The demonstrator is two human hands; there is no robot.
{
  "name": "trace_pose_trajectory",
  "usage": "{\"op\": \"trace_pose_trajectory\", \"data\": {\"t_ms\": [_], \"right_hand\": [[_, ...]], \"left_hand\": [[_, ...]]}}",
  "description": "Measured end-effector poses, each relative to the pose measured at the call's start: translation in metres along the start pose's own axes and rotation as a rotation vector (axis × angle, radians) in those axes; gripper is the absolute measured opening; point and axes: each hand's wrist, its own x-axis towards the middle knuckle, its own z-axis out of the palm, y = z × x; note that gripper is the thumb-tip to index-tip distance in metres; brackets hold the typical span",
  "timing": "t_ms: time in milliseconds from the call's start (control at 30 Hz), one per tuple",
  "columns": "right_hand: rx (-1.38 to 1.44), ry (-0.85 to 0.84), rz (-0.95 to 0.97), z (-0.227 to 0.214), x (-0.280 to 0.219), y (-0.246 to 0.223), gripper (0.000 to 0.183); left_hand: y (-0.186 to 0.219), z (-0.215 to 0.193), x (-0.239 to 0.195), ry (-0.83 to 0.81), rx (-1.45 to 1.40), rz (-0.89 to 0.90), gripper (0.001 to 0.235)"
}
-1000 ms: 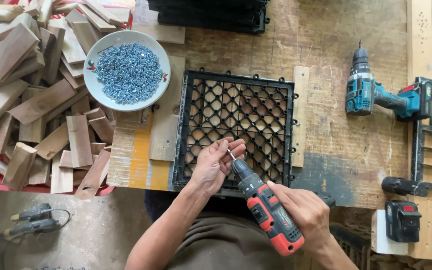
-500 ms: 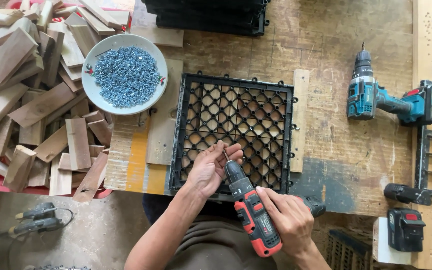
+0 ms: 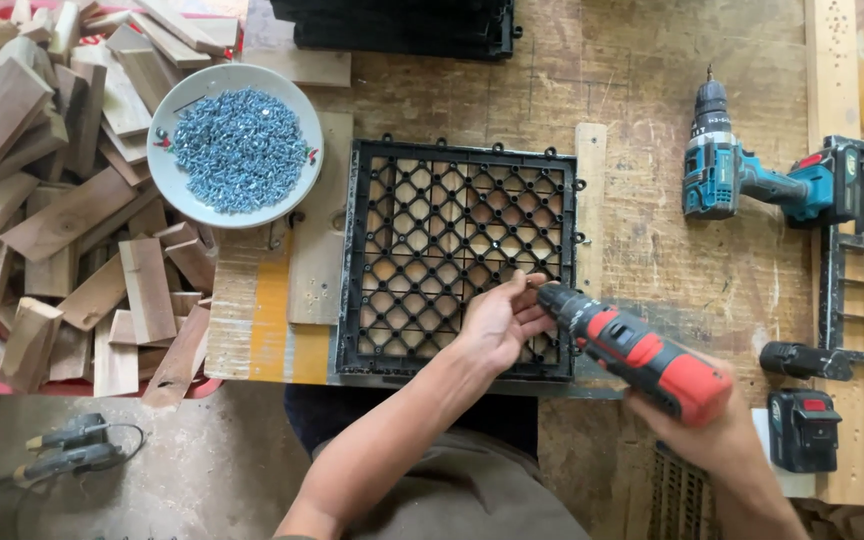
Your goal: Fastening a black plastic grid onto a wooden board using screws and a cordless drill
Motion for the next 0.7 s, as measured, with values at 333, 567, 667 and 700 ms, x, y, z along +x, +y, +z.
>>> {"op": "trace_pose_trajectory", "data": {"t_ms": [333,567,667,700], "right_hand": [[-0.122,-0.110,0.200,-0.030,0.046,-0.028,0.023],[-0.289,-0.275,0.221,-0.048,0.074,-0.108,0.018],[-0.578,-0.374,0.261,-0.053,0.093,-0.153,0.021],[-0.760,-0.440,0.251,-0.052,0.100,-0.168,0.021]], "left_hand": [[-0.024,-0.014,0.041,-0.185,0.005,0.044,0.028],[0.009,-0.031,-0.003,-0.230,0.307,-0.006,0.049],[0.053,-0.039,-0.049,-0.188,0.675,0.124,0.037],[0.070,-0.043,-0.068,-0.107,0.861,0.229,0.031]]}}
